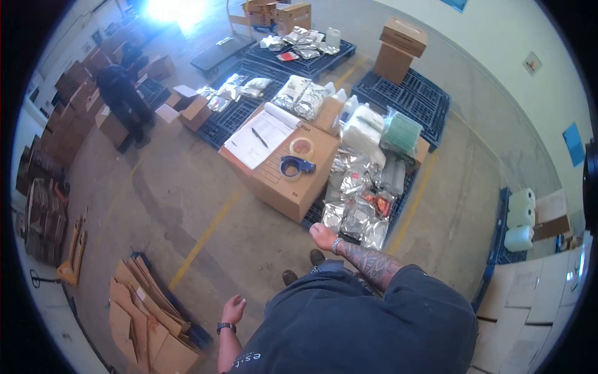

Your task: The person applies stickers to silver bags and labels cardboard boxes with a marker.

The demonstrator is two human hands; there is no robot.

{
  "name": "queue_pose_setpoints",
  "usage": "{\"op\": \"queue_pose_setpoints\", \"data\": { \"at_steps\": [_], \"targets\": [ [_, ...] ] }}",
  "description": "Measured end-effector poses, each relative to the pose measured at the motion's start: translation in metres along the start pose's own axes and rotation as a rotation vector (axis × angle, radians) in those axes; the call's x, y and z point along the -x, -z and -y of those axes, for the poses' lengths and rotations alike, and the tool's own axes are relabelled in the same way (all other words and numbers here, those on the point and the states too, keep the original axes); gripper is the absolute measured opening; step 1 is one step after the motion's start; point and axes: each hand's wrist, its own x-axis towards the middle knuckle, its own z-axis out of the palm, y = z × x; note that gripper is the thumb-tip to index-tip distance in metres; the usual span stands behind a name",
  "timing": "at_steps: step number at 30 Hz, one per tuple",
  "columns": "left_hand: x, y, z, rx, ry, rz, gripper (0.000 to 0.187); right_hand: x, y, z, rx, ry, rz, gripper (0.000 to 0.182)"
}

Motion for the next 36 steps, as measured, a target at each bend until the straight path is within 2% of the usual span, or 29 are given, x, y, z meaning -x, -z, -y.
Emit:
{"op": "queue_pose_setpoints", "data": {
  "at_steps": [2,5,6,8,10,12,13,15,16,18,19,21,23,25,26,27,28,29,31,32,33,35,36],
  "targets": [
    [0.008,-0.016,0.005,0.069,0.096,-0.003,0.059,-0.010,0.006,0.008,-0.096,-0.116,0.027,0.024],
    [0.032,-0.041,0.003,0.204,0.252,-0.025,0.060,-0.024,0.013,0.008,-0.222,-0.048,0.156,0.025],
    [0.038,-0.047,-0.003,0.234,0.286,-0.011,0.061,-0.027,0.025,0.022,-0.425,-0.262,0.382,0.030],
    [0.052,-0.055,-0.018,0.297,0.341,-0.063,0.061,-0.036,0.025,0.022,-0.496,-0.269,0.609,0.032],
    [0.065,-0.071,-0.010,0.354,0.386,-0.109,0.062,-0.040,0.020,0.021,-0.518,-0.208,0.683,0.034],
    [0.064,-0.092,0.019,0.282,0.320,-0.130,0.063,-0.047,0.011,0.016,-0.405,-0.265,0.744,0.028],
    [0.074,-0.099,0.020,0.320,0.346,-0.173,0.063,-0.049,0.003,0.009,-0.382,-0.241,0.798,0.028],
    [0.080,-0.107,0.014,0.464,0.374,-0.198,0.063,-0.060,-0.018,-0.007,-0.177,0.086,0.591,0.028],
    [0.080,-0.114,0.023,0.491,0.383,-0.224,0.063,-0.064,-0.021,-0.001,-0.164,0.108,0.620,0.028],
    [0.082,-0.128,0.041,0.467,0.391,-0.252,0.062,-0.073,-0.027,0.012,0.059,0.070,0.488,0.038],
    [0.086,-0.133,0.047,0.482,0.393,-0.263,0.062,-0.077,-0.032,0.015,0.068,0.083,0.498,0.038],
    [0.088,-0.139,0.056,0.486,0.395,-0.254,0.060,-0.087,-0.041,0.024,0.090,0.162,0.376,0.044],
    [0.099,-0.122,0.036,0.511,0.444,-0.247,0.060,-0.094,-0.048,0.025,0.130,0.159,0.390,0.041],
    [0.104,-0.104,0.027,0.490,0.503,-0.145,0.058,-0.109,-0.065,0.021,0.276,0.315,0.285,0.037],
    [0.103,-0.096,0.027,0.548,0.537,-0.172,0.058,-0.114,-0.066,0.025,0.327,0.288,0.334,0.035],
    [0.099,-0.083,0.033,0.456,0.501,-0.136,0.058,-0.122,-0.073,0.017,0.374,0.347,0.337,0.035],
    [0.094,-0.075,0.046,0.346,0.452,-0.092,0.058,-0.124,-0.073,0.027,0.401,0.228,0.402,0.037],
    [0.086,-0.068,0.066,0.360,0.460,-0.105,0.058,-0.131,-0.083,0.028,0.405,0.243,0.415,0.037],
    [0.063,-0.049,0.100,0.415,0.452,-0.220,0.057,-0.144,-0.091,0.025,0.524,0.161,0.338,0.037],
    [0.056,-0.026,0.108,0.585,0.476,-0.219,0.058,-0.158,-0.100,0.026,0.526,0.165,0.331,0.037],
    [0.054,-0.009,0.121,0.579,0.465,-0.212,0.058,-0.173,-0.112,0.021,0.481,0.215,0.314,0.036],
    [0.037,0.037,0.144,0.527,0.403,-0.383,0.058,-0.178,-0.127,0.031,0.440,0.210,0.286,0.036],
    [0.044,0.077,0.123,0.363,0.432,-0.414,0.056,-0.189,-0.140,0.048,0.430,0.159,0.277,0.036]
  ]
}}
